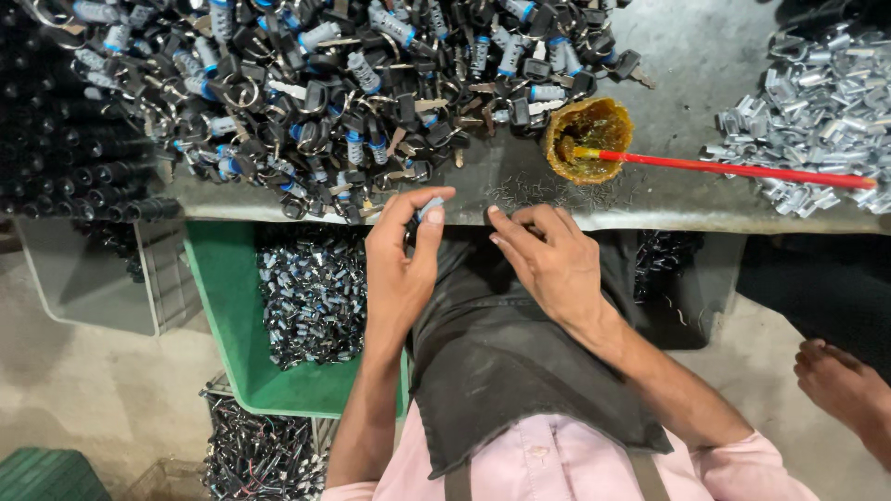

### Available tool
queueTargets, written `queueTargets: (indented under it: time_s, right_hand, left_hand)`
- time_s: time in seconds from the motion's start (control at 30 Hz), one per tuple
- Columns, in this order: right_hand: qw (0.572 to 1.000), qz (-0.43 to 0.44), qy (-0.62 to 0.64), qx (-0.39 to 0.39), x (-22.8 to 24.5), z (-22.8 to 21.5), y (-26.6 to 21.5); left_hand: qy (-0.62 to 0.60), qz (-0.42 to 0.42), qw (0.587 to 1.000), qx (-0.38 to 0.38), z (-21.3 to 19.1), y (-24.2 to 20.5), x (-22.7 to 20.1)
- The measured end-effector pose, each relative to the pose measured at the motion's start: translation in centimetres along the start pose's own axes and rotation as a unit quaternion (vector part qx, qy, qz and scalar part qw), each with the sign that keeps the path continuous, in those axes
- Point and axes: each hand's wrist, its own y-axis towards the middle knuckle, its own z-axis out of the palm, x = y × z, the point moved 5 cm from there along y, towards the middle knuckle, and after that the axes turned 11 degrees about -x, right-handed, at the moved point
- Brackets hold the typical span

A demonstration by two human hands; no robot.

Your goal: The person repeatedly picks small key components from a pile on a metal table, inserts a pin into each, and places the assembled units into a green bin. A red-handled brush and a small container of yellow paste are visible on the table but not used during the clip.

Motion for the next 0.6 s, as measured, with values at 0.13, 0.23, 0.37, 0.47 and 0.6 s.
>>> queueTargets:
  time_s: [0.13, 0.23, 0.37, 0.47, 0.6]
  right_hand:
    - [1.000, -0.012, -0.020, 0.001, -0.4, 0.7, -0.3]
    - [0.999, -0.016, -0.016, -0.025, -1.0, 1.0, -0.7]
    - [0.999, 0.003, 0.023, -0.039, -1.4, 0.8, -0.8]
    - [0.977, 0.103, 0.183, -0.028, -1.9, 0.0, -1.2]
    - [0.920, 0.170, 0.350, -0.047, -1.9, -0.6, -1.4]
  left_hand:
    - [-0.172, -0.149, 0.973, 0.046, 0.0, -1.0, 1.6]
    - [-0.188, -0.171, 0.965, 0.062, 0.6, -1.9, 2.4]
    - [-0.338, -0.260, 0.902, 0.073, 2.1, -3.3, 3.4]
    - [-0.452, -0.335, 0.822, 0.086, 3.3, -4.6, 3.8]
    - [-0.498, -0.395, 0.766, 0.095, 4.9, -5.9, 3.7]
